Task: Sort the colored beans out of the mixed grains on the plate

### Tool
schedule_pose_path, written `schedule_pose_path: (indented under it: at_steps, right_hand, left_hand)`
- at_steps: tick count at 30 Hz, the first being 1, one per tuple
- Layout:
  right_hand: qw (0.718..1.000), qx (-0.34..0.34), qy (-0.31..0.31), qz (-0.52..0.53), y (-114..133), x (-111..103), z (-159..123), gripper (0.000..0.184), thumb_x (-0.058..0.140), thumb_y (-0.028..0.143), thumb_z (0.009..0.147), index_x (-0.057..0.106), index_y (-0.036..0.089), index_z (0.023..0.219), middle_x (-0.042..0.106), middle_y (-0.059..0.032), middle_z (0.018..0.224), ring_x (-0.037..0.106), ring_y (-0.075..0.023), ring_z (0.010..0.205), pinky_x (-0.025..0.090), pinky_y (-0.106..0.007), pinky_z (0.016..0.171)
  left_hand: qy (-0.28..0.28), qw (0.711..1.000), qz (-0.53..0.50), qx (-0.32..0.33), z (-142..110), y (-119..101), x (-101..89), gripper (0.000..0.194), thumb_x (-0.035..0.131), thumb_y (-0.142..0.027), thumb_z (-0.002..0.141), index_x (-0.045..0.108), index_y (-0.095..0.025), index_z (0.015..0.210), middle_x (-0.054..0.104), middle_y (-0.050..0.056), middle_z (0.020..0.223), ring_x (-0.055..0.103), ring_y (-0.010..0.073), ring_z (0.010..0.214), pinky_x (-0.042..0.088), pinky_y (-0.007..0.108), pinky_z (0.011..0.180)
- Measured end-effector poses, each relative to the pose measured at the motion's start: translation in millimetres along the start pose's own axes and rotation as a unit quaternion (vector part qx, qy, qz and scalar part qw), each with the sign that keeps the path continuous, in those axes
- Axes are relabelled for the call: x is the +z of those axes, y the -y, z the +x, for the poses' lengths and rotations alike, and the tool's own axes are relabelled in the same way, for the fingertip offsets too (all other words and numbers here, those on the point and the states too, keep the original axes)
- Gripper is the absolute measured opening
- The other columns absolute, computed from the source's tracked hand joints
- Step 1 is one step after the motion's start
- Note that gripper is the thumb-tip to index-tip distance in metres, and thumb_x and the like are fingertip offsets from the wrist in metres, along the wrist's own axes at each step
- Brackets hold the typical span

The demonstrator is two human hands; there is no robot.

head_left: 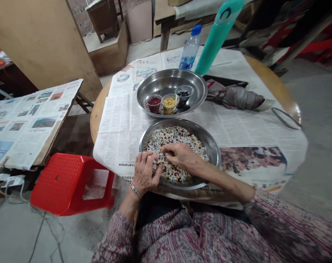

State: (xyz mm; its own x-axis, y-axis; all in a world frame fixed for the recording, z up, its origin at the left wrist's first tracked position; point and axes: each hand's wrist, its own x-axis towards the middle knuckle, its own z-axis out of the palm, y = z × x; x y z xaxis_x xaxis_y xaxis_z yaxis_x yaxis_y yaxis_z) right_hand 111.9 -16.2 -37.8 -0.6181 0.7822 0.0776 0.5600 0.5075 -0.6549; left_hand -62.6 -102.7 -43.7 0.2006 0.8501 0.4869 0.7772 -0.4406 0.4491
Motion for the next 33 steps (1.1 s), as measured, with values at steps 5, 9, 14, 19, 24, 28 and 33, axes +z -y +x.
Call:
schedule_pose_path:
  at_steps: [5,9,14,19,24,28,33]
  right_hand:
    - [0.985,-0.152,0.042,0.073,12.1,10.3,-11.8,0.029,0.049,0.007,0.080,0.067,0.018,0.101,0.070,-0.0072,0.098,0.063,-0.0178,0.092,0.050,-0.032,0.082]
    - [0.963,-0.263,0.060,0.018,8.1,9.4,-2.5,0.035,0.051,0.003,0.078,0.065,0.017,0.107,0.067,-0.0097,0.107,0.059,-0.0206,0.104,0.049,-0.038,0.091]
    - [0.950,-0.272,0.013,-0.151,1.1,-4.2,27.9,0.020,0.055,0.015,0.087,0.068,0.016,0.101,0.063,-0.0146,0.120,0.048,-0.0303,0.120,0.044,-0.049,0.098]
    - [0.964,-0.144,-0.011,-0.225,-18.7,-19.1,34.0,0.021,0.049,0.015,0.089,0.068,0.015,0.097,0.064,-0.0144,0.107,0.057,-0.0262,0.102,0.049,-0.042,0.089]
    - [0.986,-0.125,0.037,-0.104,-28.2,-28.6,5.8,0.026,0.045,0.008,0.086,0.068,0.019,0.094,0.066,-0.0062,0.088,0.061,-0.0172,0.079,0.050,-0.031,0.074]
    - [0.976,-0.204,0.061,-0.035,-1.5,-24.9,-22.7,0.029,0.050,0.011,0.088,0.066,0.021,0.109,0.066,-0.0071,0.107,0.061,-0.0171,0.096,0.051,-0.031,0.082]
    - [0.945,-0.286,0.052,-0.152,10.7,-8.9,-28.4,0.018,0.054,0.020,0.090,0.069,0.021,0.100,0.065,-0.0094,0.118,0.054,-0.0245,0.114,0.047,-0.043,0.095]
  left_hand:
    - [-0.008,1.000,-0.002,-0.003,-1.4,0.2,0.8,0.019,0.054,-0.027,0.091,0.050,-0.017,0.107,0.056,0.012,0.109,0.052,0.0256,0.103,0.046,0.043,0.090]
    - [-0.022,1.000,-0.017,-0.006,-1.7,0.2,1.2,0.019,0.055,-0.026,0.091,0.049,-0.018,0.108,0.056,0.012,0.110,0.053,0.0252,0.104,0.047,0.043,0.091]
    - [-0.033,0.999,-0.026,-0.006,-1.6,-0.1,0.8,0.028,0.057,-0.024,0.089,0.047,-0.018,0.114,0.054,0.013,0.115,0.052,0.0258,0.110,0.046,0.045,0.096]
    - [-0.022,0.999,-0.023,-0.015,-1.5,-0.2,0.1,0.027,0.059,-0.024,0.088,0.047,-0.019,0.112,0.053,0.012,0.114,0.052,0.0254,0.108,0.047,0.043,0.095]
    - [-0.020,1.000,-0.019,-0.010,-1.9,-0.1,0.3,0.024,0.057,-0.024,0.090,0.048,-0.018,0.111,0.054,0.012,0.113,0.052,0.0253,0.109,0.046,0.044,0.095]
    - [-0.016,1.000,-0.022,-0.011,-2.7,-0.5,0.0,0.023,0.056,-0.026,0.091,0.048,-0.018,0.111,0.054,0.013,0.114,0.052,0.0251,0.110,0.046,0.043,0.096]
    - [-0.017,1.000,-0.011,-0.011,-3.0,-1.0,-1.0,0.024,0.055,-0.029,0.092,0.049,-0.017,0.112,0.054,0.013,0.114,0.052,0.0253,0.109,0.046,0.042,0.096]
